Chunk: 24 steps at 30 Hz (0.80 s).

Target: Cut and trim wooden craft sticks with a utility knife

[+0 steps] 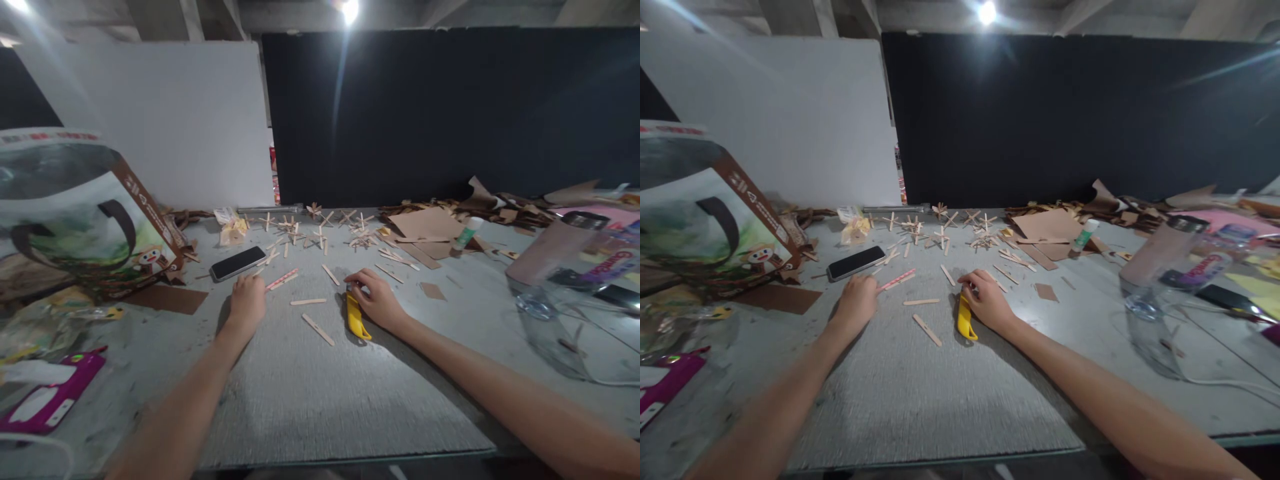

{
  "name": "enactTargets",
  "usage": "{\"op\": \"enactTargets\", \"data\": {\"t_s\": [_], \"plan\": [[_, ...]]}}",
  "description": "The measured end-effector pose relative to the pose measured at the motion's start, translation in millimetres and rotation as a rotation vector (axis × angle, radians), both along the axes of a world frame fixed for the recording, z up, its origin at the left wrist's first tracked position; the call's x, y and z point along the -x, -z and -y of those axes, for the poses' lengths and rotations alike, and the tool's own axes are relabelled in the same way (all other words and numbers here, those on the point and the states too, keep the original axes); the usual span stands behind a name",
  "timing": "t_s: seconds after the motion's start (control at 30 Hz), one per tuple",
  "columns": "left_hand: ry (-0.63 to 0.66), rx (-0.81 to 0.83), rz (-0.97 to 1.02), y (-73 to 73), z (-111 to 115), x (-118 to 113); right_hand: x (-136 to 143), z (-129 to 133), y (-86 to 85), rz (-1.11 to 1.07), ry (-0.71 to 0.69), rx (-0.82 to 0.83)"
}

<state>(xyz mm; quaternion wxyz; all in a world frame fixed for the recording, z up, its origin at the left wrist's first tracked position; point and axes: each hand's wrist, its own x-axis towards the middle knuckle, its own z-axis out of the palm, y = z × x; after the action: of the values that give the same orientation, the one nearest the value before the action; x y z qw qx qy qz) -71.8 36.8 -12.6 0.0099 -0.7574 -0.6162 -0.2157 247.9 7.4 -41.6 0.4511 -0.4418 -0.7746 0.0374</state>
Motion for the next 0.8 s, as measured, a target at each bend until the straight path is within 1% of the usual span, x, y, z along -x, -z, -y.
{"op": "enactTargets", "data": {"t_s": [0.1,0.2,0.23,0.3,0.37,0.43,0.47,0.57,0.63,0.73,0.8], "plan": [[-0.061,-0.035,-0.029,0.8,1.5,-0.9,-0.3,-1.2,1.1,0.008,0.003,-0.005],[-0.064,-0.054,0.015,-4.1,3.2,-10.1,0.0,-0.3,1.4,0.021,0.012,-0.01],[-0.028,-0.049,0.101,-6.4,4.1,-15.3,0.6,1.2,0.8,0.019,0.02,-0.015],[0.024,-0.035,0.181,-10.9,7.6,-28.2,2.9,6.3,-1.6,0.006,0.023,-0.023],[0.161,0.026,0.422,-13.9,14.0,-42.7,6.6,13.6,-5.6,0.003,-0.015,-0.026],[0.309,0.08,0.555,-15.0,22.9,-56.3,10.7,21.0,-9.9,0.038,-0.087,-0.032],[0.354,0.084,0.587,-15.0,27.7,-62.1,12.5,24.0,-11.7,0.068,-0.121,-0.036],[0.466,0.105,0.583,-14.9,40.2,-74.3,16.2,27.9,-13.8,0.193,-0.195,-0.032],[0.503,0.157,0.559,-15.2,44.5,-77.5,16.9,26.7,-12.9,0.247,-0.209,0.016],[0.482,0.253,0.508,-14.7,42.6,-75.1,15.5,21.5,-11.2,0.227,-0.193,0.139],[0.423,0.246,0.458,-12.5,36.6,-69.5,12.5,17.1,-11.2,0.219,-0.18,0.201]]}}
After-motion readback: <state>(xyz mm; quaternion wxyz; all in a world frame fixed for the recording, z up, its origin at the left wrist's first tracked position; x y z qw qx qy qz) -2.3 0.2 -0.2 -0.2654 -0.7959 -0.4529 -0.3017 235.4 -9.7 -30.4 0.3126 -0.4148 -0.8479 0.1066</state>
